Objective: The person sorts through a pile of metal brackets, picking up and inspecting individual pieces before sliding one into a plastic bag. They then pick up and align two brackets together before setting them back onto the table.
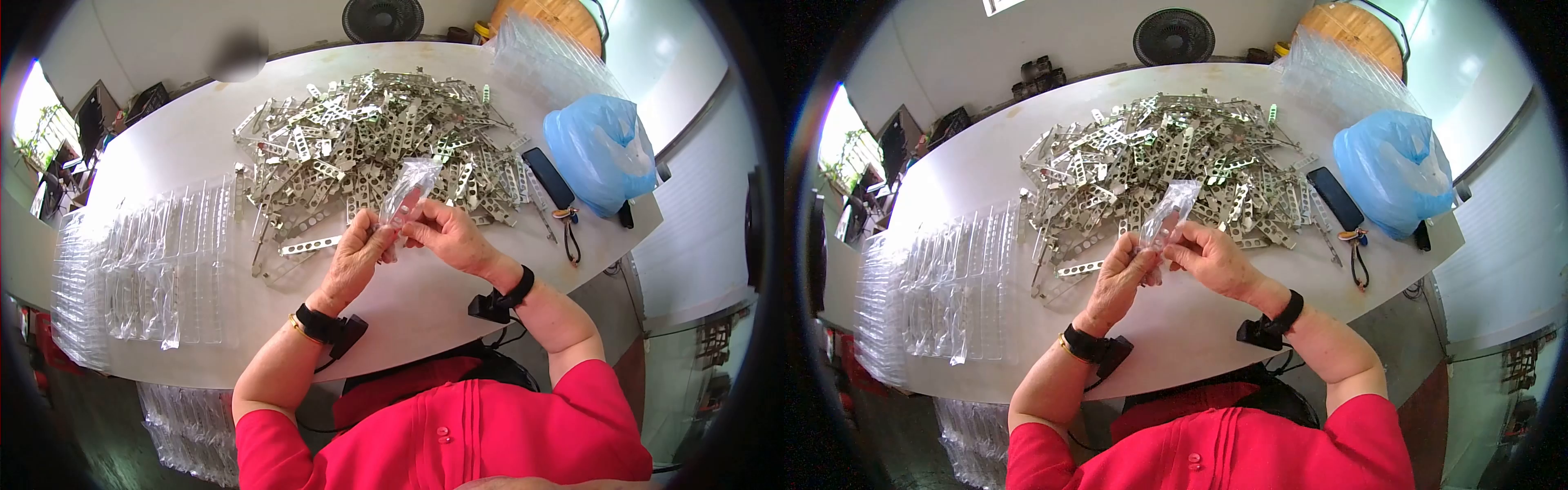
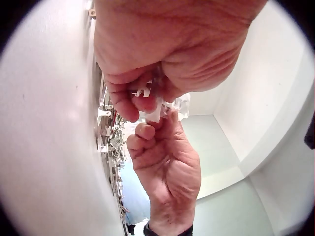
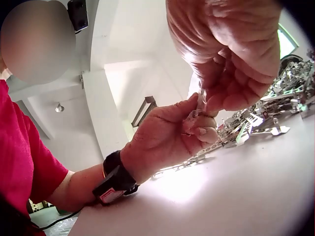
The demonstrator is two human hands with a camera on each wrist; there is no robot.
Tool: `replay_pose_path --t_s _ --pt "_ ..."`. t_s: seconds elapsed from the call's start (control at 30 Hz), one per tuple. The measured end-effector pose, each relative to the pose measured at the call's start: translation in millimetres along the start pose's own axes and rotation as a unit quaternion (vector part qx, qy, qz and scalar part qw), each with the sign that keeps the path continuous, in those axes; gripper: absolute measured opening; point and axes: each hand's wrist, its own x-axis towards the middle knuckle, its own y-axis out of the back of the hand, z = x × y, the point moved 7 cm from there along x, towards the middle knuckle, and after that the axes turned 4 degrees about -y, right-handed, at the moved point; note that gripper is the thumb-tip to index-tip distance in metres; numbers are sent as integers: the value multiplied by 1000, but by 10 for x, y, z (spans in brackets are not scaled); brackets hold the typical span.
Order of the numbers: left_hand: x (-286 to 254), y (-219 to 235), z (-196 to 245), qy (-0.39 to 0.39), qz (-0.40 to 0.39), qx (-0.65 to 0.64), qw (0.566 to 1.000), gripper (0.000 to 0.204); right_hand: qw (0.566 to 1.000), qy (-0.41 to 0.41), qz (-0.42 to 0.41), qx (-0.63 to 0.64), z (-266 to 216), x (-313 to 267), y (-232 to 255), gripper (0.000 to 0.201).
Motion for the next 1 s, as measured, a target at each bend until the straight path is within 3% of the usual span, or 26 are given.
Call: replay_pose_path --t_s 0.17,0.33,0.43,0.57,0.63,0.77,0.83,1.0 --pt "-11 -47 50 19 -5 5 1000 17 997 38 -12 -66 -30 -33 15 9" --pt "-6 -39 13 37 -30 14 999 18 957 168 15 -237 -236 -133 -10 7" --pt "-10 -29 -9 58 -48 20 997 18 942 231 5 -242 -240 -153 -31 5" --pt "-27 -67 59 56 -50 26 997 18 938 229 -5 -259 -314 -197 -39 9" --pt "-20 -65 48 41 -52 20 998 17 966 123 -10 -229 -276 -185 -18 16" --pt "-26 -66 106 21 -40 44 998 17 980 115 -15 -165 -295 -171 -6 22" --pt "-32 -71 89 30 -42 50 997 18 998 65 -19 19 -134 -101 39 22" --pt "-36 -82 51 45 -57 47 996 20 998 55 -24 -26 -100 -80 51 25"
